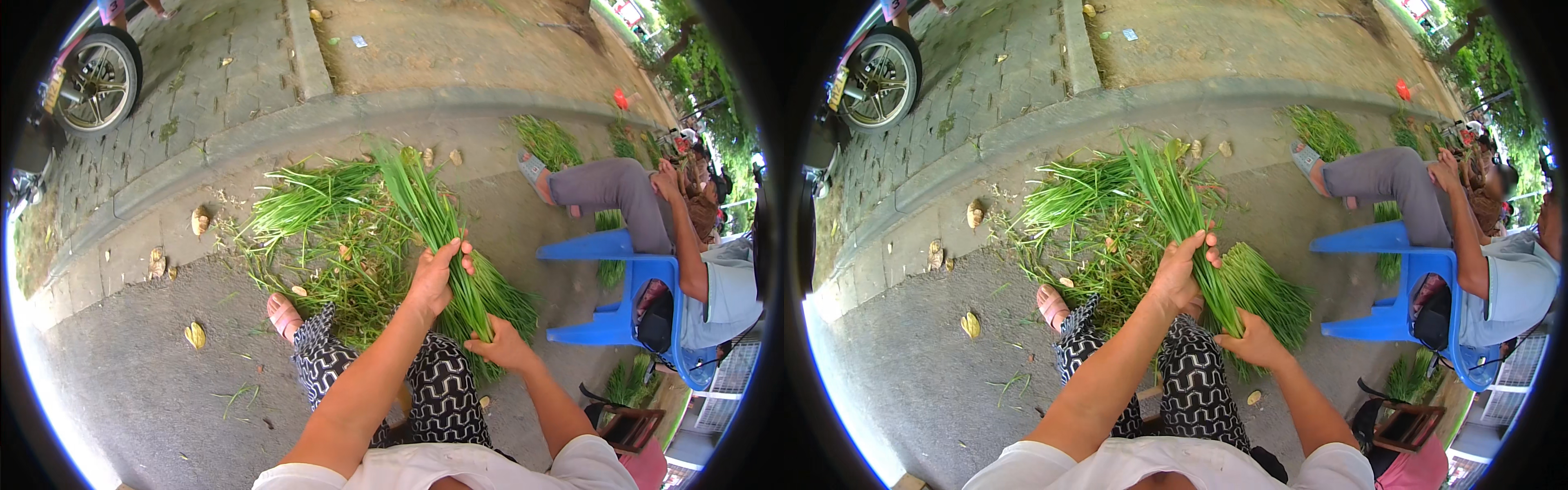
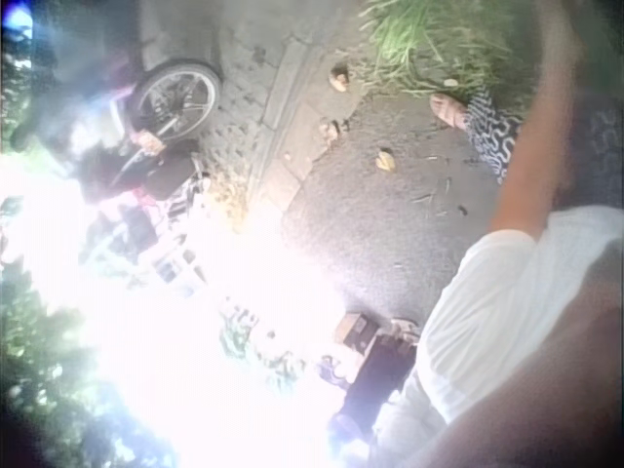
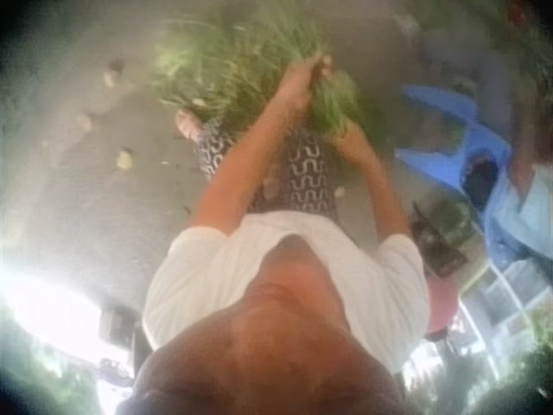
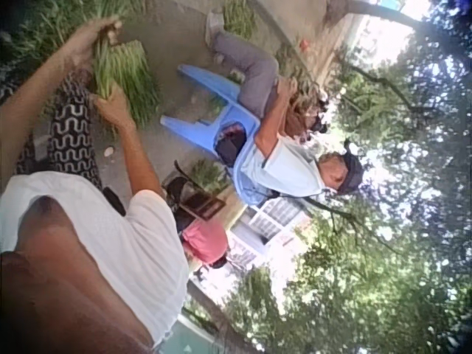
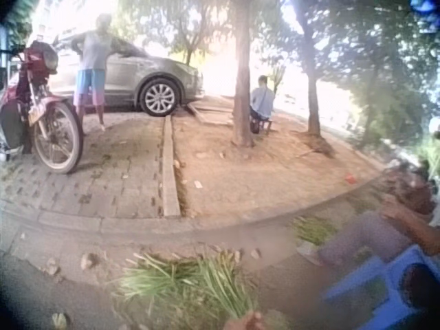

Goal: The person sorts green chive-like vegetable stalks by hand, plucking individual stalks from a pile, removing dry outer layers, and gathering them into a neat bundle.

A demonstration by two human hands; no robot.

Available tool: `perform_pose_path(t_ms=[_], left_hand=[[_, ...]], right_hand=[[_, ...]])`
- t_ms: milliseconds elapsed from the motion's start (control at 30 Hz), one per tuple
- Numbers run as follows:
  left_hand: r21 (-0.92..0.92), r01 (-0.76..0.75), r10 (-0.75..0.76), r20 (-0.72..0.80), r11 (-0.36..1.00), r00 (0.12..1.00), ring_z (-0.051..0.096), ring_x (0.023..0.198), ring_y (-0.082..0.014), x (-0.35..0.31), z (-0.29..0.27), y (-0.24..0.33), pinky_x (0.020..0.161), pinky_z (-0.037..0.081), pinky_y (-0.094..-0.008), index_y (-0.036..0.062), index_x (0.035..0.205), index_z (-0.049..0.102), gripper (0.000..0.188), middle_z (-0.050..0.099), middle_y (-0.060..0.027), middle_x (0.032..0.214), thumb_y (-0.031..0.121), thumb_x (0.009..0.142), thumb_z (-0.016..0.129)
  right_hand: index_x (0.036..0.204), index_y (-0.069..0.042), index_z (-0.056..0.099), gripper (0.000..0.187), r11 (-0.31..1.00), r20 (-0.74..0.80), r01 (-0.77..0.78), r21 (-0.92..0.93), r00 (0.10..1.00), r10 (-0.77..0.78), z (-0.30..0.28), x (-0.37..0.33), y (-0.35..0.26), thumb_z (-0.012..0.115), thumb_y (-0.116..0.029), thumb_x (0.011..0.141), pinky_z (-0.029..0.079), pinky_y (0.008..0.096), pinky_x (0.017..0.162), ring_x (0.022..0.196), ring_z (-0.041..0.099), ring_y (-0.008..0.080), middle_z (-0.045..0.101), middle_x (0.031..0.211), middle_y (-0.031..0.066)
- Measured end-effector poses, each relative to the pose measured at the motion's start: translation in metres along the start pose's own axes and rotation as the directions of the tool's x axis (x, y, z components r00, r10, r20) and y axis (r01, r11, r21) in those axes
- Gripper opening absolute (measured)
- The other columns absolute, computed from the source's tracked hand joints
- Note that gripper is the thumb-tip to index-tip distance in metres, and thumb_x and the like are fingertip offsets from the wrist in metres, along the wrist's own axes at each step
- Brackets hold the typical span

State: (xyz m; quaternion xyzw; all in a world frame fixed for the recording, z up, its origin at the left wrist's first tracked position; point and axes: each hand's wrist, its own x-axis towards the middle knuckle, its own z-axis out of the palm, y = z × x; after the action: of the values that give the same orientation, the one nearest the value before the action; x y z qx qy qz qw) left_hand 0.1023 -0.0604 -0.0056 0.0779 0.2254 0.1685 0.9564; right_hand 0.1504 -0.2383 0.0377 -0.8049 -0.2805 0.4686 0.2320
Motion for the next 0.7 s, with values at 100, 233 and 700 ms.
perform_pose_path(t_ms=[100, 233, 700], left_hand=[[-0.016, 0.021, -0.02, 0.044, 1.0, 0.999, 0.047, 0.06, -0.0126, -0.001, 0.003, 0.001, 0.057, 0.045, -0.0274, 0.0035, 0.107, 0.049, 0.021, 0.054, -0.0028, 0.077, 0.012, 0.088, 0.05], [0.008, 0.065, -0.065, 0.066, 0.998, 0.996, 0.053, 0.066, -0.014, -0.001, 0.003, -0.002, 0.062, 0.049, -0.0288, 0.0034, 0.105, 0.05, 0.02, 0.057, -0.0046, 0.08, 0.012, 0.088, 0.051], [-0.096, -0.201, 0.18, -0.186, 0.975, 0.966, 0.053, 0.096, -0.0198, 0.023, -0.028, 0.033, 0.088, 0.042, -0.0374, 0.0056, 0.105, 0.05, 0.018, 0.057, -0.0089, 0.102, 0.011, 0.088, 0.048]], right_hand=[[0.091, -0.002, 0.052, 0.029, 0.948, 0.245, -0.198, 0.248, 0.96, 0.136, -0.009, 0.004, -0.019, 0.07, -0.013, 0.072, 0.046, 0.0254, 0.057, 0.064, 0.054, 0.0093, 0.055, 0.077, 0.002], [0.091, -0.001, 0.053, 0.024, 0.893, 0.207, -0.261, 0.366, 0.959, 0.196, 0.001, 0.009, -0.016, 0.067, -0.01, 0.074, 0.043, 0.025, 0.048, 0.054, 0.052, 0.0099, 0.054, 0.068, 0.0021], [0.082, 0.003, 0.055, 0.019, 0.921, -0.351, -0.11, -0.375, 0.936, -0.031, -0.075, -0.028, 0.035, 0.06, -0.013, 0.074, 0.042, 0.0377, 0.055, 0.059, 0.056, 0.0294, 0.055, 0.063, 0.0169]])
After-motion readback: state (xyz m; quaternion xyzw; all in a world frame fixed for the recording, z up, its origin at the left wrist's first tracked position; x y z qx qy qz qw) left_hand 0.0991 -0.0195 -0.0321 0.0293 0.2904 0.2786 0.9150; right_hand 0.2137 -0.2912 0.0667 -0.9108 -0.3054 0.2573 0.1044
